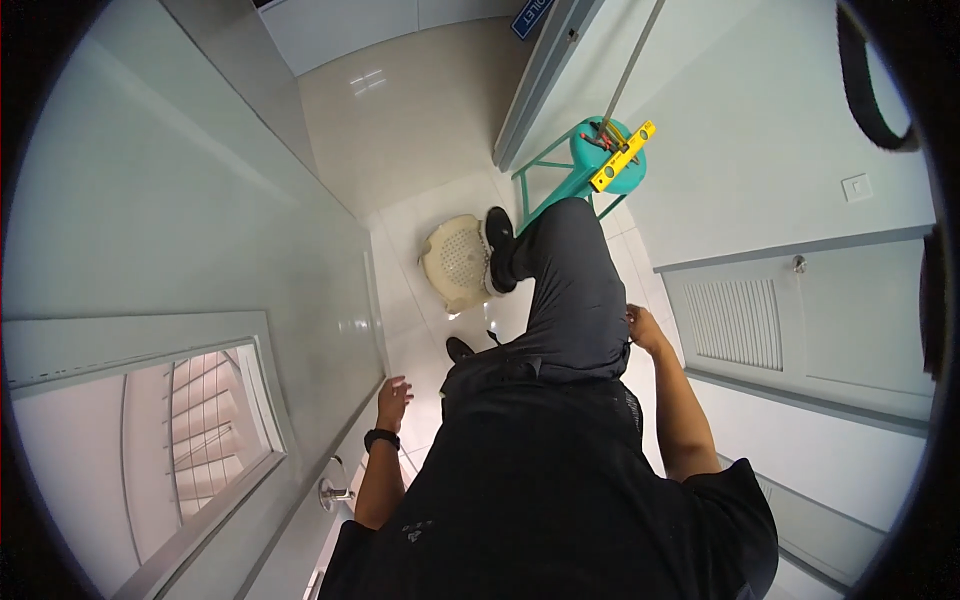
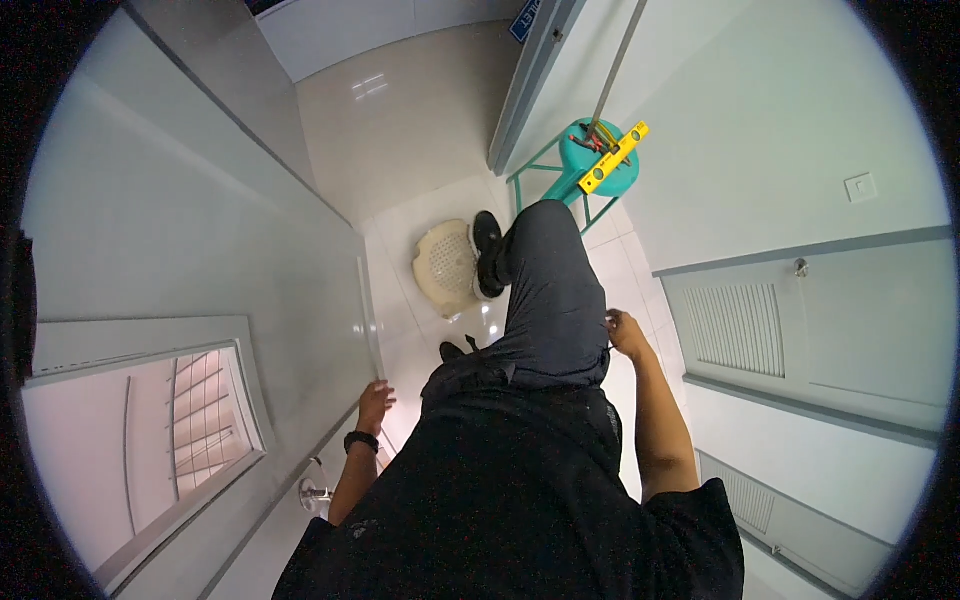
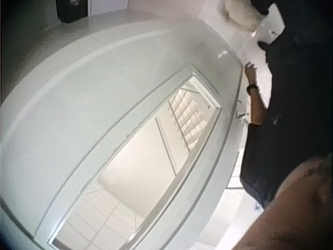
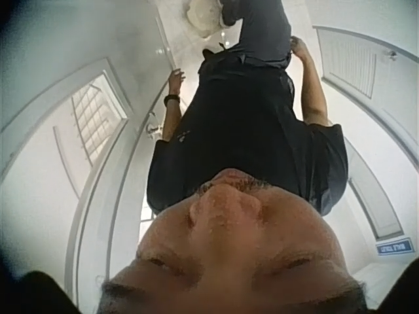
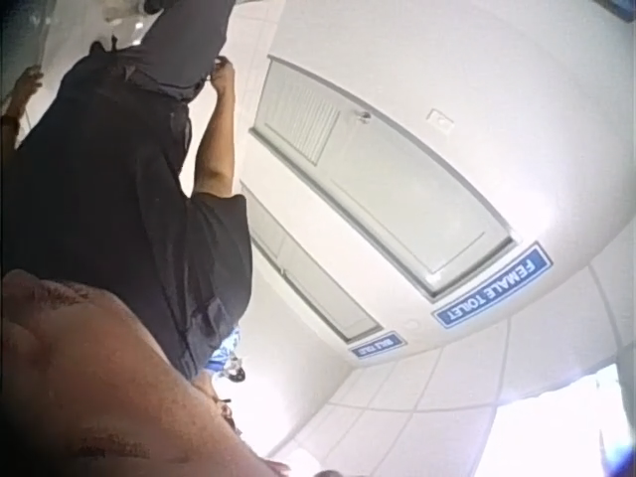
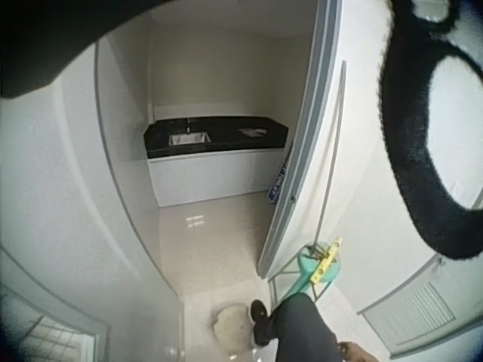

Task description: Mounting a 'STAFF PANTRY' sign above a door and wiping it clean with a cloth.

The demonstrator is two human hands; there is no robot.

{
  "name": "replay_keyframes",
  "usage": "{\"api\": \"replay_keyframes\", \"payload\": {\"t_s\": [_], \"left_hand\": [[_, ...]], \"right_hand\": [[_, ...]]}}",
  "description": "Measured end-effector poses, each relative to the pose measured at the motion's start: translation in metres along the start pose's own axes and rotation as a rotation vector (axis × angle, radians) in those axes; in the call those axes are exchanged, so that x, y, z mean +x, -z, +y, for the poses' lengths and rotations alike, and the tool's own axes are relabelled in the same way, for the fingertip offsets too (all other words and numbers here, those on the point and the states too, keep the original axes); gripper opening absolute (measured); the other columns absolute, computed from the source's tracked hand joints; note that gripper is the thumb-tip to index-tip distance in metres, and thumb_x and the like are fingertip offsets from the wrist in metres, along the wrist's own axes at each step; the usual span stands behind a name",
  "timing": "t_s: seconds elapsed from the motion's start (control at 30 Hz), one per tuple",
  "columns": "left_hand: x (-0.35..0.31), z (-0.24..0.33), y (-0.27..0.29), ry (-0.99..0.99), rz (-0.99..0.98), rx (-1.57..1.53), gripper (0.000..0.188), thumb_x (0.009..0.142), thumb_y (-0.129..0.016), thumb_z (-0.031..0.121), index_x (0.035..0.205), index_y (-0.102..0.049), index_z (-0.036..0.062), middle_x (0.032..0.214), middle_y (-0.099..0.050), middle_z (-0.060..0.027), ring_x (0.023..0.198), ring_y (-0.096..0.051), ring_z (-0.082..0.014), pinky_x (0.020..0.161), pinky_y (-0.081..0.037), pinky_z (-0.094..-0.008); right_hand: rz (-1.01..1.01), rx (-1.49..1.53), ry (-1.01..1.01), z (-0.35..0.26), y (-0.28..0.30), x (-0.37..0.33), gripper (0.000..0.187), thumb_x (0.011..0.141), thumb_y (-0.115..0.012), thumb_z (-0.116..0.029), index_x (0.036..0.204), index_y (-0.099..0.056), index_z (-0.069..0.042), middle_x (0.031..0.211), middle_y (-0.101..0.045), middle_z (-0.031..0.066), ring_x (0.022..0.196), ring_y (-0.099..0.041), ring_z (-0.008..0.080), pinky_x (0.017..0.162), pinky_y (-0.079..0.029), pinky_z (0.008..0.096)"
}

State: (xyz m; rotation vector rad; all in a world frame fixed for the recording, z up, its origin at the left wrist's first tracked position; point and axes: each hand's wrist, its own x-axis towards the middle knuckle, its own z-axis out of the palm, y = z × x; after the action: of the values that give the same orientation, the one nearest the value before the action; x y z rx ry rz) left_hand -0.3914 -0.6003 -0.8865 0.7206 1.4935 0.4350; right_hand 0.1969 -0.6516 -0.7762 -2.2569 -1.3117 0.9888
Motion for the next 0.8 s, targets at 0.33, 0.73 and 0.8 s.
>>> {"api": "replay_keyframes", "payload": {"t_s": [0.33, 0.73, 0.8], "left_hand": [[-0.055, -0.115, 0.022, 0.309, 0.132, -0.137, 0.028, 0.092, -0.059, 0.017, 0.119, -0.057, 0.0102, 0.096, -0.069, -0.0107, 0.070, -0.065, -0.0188, 0.060, -0.049, -0.0295], [-0.022, -0.015, 0.020, 0.093, 0.123, -0.124, 0.033, 0.093, -0.055, 0.018, 0.123, -0.056, 0.0059, 0.101, -0.068, -0.0107, 0.074, -0.065, -0.0155, 0.066, -0.049, -0.0281], [-0.017, -0.015, 0.027, 0.103, 0.155, -0.133, 0.035, 0.092, -0.055, 0.018, 0.124, -0.054, 0.0052, 0.102, -0.067, -0.0113, 0.075, -0.064, -0.0164, 0.067, -0.049, -0.0289]], "right_hand": [[-0.237, 0.115, -0.374, 0.055, -0.012, -0.032, 0.028, 0.092, -0.062, -0.022, 0.105, -0.066, 0.002, 0.081, -0.071, 0.0132, 0.065, -0.067, 0.0188, 0.060, -0.054, 0.0335], [-0.189, -0.149, 0.165, 0.008, -0.044, 0.034, 0.029, 0.084, -0.062, -0.014, 0.109, -0.066, 0.001, 0.094, -0.071, 0.0207, 0.084, -0.069, 0.0277, 0.076, -0.053, 0.0362], [-0.285, -0.044, -0.158, -0.008, -0.045, 0.035, 0.028, 0.089, -0.060, -0.019, 0.108, -0.067, 0.000, 0.087, -0.072, 0.0178, 0.072, -0.068, 0.0228, 0.068, -0.054, 0.0348]]}}
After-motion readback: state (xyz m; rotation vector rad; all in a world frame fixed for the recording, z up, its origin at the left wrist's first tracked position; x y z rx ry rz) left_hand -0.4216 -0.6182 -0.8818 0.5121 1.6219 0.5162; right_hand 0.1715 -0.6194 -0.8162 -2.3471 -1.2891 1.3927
